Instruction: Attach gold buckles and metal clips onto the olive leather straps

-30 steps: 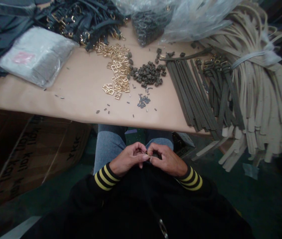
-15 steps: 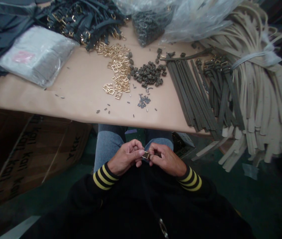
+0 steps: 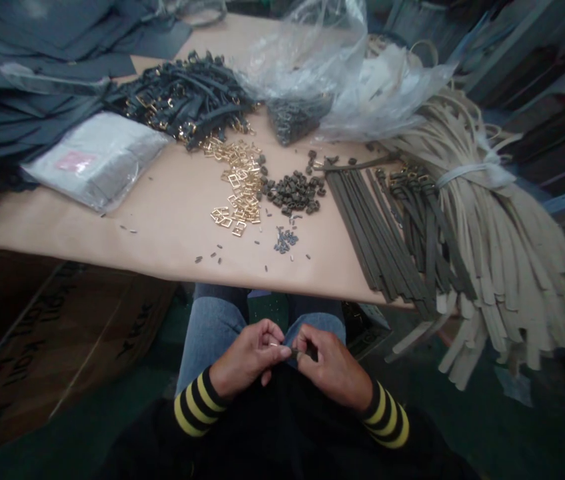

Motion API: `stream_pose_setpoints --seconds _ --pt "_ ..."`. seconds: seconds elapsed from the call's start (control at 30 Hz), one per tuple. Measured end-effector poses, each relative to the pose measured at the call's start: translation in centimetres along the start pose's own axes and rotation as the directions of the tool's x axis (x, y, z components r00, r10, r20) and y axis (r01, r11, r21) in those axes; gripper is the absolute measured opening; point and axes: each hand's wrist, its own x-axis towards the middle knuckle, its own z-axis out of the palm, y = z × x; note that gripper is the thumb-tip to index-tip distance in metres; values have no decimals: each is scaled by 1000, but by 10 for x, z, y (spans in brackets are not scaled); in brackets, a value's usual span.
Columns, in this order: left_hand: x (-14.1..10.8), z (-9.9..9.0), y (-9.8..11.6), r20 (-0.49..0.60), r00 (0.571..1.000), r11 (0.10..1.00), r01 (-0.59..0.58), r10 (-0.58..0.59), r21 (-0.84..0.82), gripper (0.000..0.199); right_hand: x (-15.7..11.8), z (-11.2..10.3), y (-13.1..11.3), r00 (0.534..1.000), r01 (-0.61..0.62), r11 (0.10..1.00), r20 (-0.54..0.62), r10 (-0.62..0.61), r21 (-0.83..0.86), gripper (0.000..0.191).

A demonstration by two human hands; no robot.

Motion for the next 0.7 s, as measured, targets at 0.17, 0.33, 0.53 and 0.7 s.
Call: stream_pose_setpoints --seconds 0.17,0.33,0.53,0.7 --pt "5 -11 -2 61 998 967 -30 15 255 32 -1 9 0 995 29 981 -87 -46 -192 11" --pt "9 -13 -11 16 999 995 -32 31 94 36 7 6 0 993 102 975 -36 -111 -199 9" --pt "16 -18 -20 -30 997 979 65 -72 -194 40 23 -14 -7 975 221 959 51 -215 -175 10" --pt "20 -23 -22 -15 995 962 93 -100 -258 42 56 -53 -33 938 298 937 -128 -323 -183 11"
